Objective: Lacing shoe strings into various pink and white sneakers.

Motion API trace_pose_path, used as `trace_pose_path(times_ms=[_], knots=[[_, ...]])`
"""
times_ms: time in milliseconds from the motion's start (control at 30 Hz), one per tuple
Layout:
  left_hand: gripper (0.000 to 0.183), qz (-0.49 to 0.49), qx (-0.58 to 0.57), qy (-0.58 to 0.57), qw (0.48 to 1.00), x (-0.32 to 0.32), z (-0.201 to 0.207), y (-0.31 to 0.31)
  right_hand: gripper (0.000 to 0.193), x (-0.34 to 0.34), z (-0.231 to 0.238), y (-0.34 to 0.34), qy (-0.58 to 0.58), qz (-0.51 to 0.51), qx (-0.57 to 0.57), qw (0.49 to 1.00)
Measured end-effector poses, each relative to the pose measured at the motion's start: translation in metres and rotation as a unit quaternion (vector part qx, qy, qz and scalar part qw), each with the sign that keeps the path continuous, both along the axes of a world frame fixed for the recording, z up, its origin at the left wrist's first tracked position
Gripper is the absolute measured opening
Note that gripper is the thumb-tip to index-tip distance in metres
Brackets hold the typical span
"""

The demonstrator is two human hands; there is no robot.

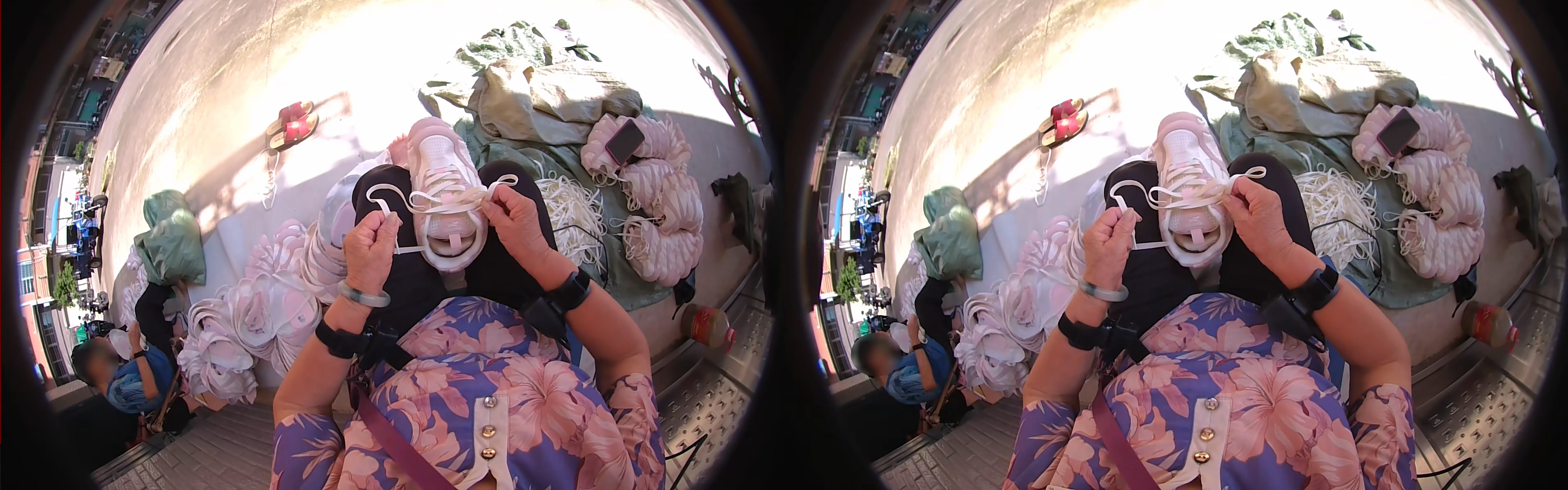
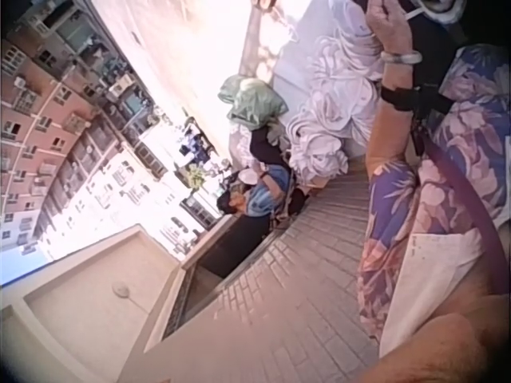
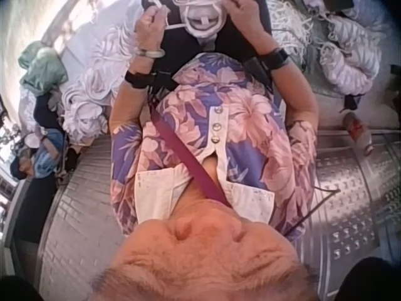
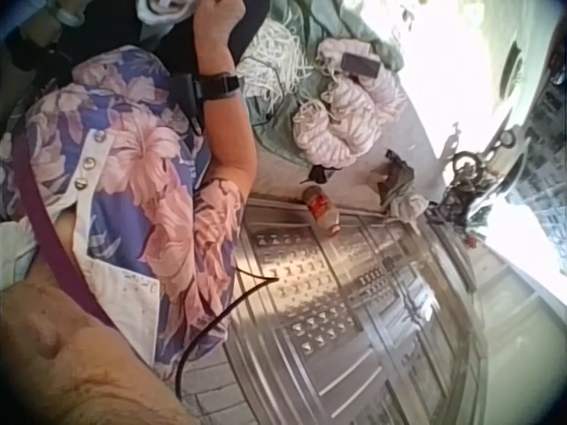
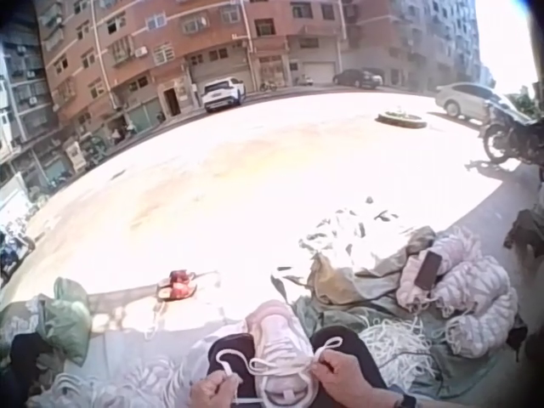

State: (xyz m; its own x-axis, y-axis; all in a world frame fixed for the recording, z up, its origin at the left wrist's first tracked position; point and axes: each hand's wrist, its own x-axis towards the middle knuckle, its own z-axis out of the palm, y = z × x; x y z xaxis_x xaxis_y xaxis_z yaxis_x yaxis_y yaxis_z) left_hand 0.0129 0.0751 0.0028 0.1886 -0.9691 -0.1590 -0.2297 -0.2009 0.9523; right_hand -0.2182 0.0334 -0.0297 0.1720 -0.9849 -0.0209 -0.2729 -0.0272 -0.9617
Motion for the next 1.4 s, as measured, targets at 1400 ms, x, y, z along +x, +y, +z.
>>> trace_pose_path(times_ms=[1400], knots=[[0.014,-0.007,-0.164,-0.234,0.958,-0.031,-0.030,-0.021,0.011,0.076,0.020,0.022,-0.054,0.046,0.179,0.981]])
